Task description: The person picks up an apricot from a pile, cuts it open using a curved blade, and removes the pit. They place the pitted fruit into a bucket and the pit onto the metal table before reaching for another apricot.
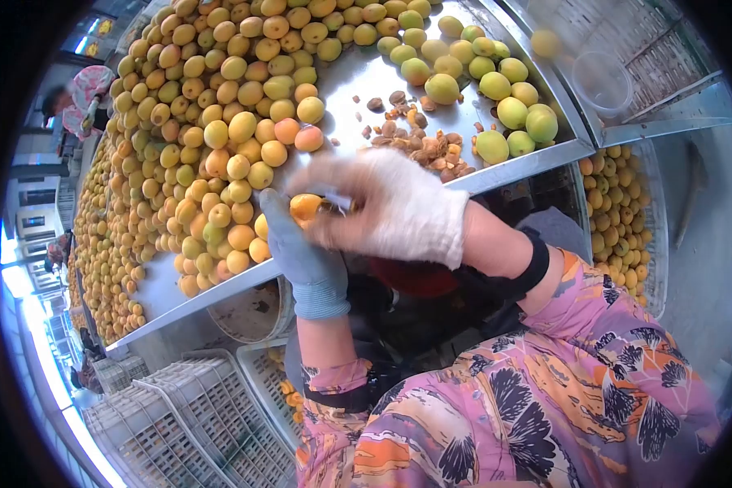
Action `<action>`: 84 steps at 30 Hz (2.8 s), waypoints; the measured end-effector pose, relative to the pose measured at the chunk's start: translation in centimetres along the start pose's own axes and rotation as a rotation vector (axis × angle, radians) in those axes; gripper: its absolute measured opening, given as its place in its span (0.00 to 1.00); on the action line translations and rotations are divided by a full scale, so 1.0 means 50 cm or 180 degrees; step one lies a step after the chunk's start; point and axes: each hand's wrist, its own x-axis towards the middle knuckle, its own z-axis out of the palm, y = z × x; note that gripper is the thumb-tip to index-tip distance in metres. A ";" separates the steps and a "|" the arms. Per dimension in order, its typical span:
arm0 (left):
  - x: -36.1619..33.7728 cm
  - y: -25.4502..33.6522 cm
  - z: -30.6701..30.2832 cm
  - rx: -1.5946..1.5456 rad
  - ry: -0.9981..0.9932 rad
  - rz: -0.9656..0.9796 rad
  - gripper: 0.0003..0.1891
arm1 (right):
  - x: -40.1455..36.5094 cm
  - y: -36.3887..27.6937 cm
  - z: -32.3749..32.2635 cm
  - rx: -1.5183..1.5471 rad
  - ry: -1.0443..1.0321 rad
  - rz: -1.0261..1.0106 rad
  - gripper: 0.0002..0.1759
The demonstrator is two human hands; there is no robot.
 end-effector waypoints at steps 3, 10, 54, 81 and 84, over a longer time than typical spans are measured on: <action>0.001 0.014 -0.015 -0.0054 -0.0195 0.0145 0.24 | -0.009 -0.008 0.009 -0.0767 -0.0321 0.0056 0.11; 0.024 0.017 -0.080 -0.2295 0.0191 -0.1777 0.09 | 0.013 0.022 -0.037 -0.0334 -0.0155 0.0977 0.11; 0.081 0.030 -0.010 -0.3607 -0.1295 -0.1566 0.30 | -0.020 0.002 -0.046 0.0258 0.0164 0.1009 0.27; 0.039 0.033 0.010 -0.1103 0.0011 -0.0489 0.21 | -0.035 -0.006 0.027 -0.0436 0.0235 0.1119 0.25; 0.039 0.026 0.019 -0.1102 0.0271 -0.0404 0.20 | -0.038 0.000 0.045 -0.0321 0.0297 0.1243 0.26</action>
